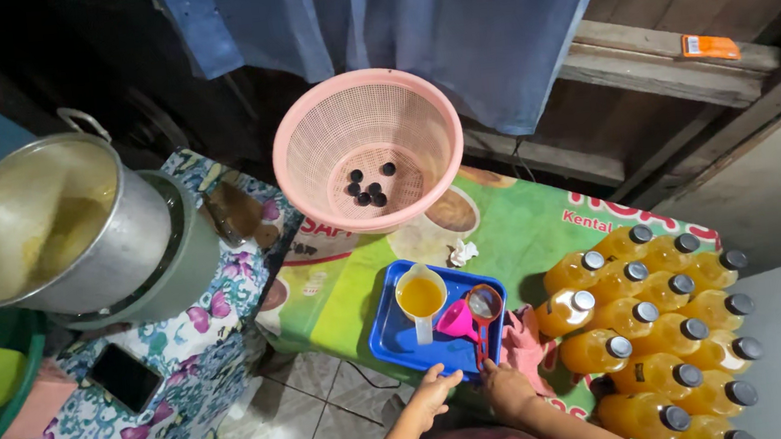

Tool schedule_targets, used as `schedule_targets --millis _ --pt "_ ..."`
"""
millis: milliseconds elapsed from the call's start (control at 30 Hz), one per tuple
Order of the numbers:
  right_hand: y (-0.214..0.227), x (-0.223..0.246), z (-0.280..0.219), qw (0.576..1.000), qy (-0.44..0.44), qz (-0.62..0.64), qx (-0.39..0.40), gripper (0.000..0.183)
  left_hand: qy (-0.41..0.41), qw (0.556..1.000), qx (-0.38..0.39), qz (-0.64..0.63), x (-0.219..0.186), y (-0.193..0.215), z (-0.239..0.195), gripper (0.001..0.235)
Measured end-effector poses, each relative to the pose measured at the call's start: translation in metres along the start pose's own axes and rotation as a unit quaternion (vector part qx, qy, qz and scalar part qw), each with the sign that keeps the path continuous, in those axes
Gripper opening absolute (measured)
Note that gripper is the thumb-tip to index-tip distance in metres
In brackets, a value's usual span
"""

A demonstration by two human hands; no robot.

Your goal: The person repeatedly picks up black bottle caps from a pink colander and screws them onto plastic bottles filled with orange liquid. After capping several bottles, the person uses a pink cloth to wipe the tops of the capped bottles.

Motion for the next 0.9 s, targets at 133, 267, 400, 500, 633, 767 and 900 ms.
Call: schedule_targets --millis 133,267,400,500,633,767,900 --pt "-0.005 -0.010 -0.008 0.993 -0.080 0.082 -0.006 0.032 0.003 1.000 0.001 0.024 0.003 -0.004 -0.005 0.100" --pt "-0.003 -0.015 -0.015 0.982 -0.106 0.149 -0.051 0.033 0.009 0.998 0.000 0.069 0.008 -0.007 -0.006 0.100" --pt "-0.005 -0.010 -0.016 0.994 -0.045 0.095 -0.026 0.034 -0.039 0.995 -0.008 0.089 0.003 -0.007 -0.007 0.101" --pt "-0.006 -0.006 -0.020 0.999 0.028 0.023 -0.016 0.040 -0.127 0.984 -0.039 0.115 -0.013 0.001 -0.015 0.092" --pt "0.002 -0.020 -0.022 0.998 0.013 0.060 -0.032 0.049 -0.189 0.900 -0.184 0.346 -0.042 0.025 -0.053 0.053" --pt "0.036 -0.030 -0.027 0.986 -0.002 0.120 -0.117 0.066 -0.317 0.791 -0.303 0.426 -0.092 0.015 -0.113 0.042" --pt "0.078 -0.025 -0.046 0.960 0.021 0.187 -0.207 0.057 -0.401 0.749 -0.279 0.447 -0.124 -0.014 -0.148 0.071"
Point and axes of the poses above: each hand's wrist, its own z-axis towards the middle knuckle, its own y-axis out of the back of the hand, x = y × z, the point moved 8 cm from there along z, towards the middle knuckle, and after that the axes turned 2 degrees about x, right-handed, at the moved point
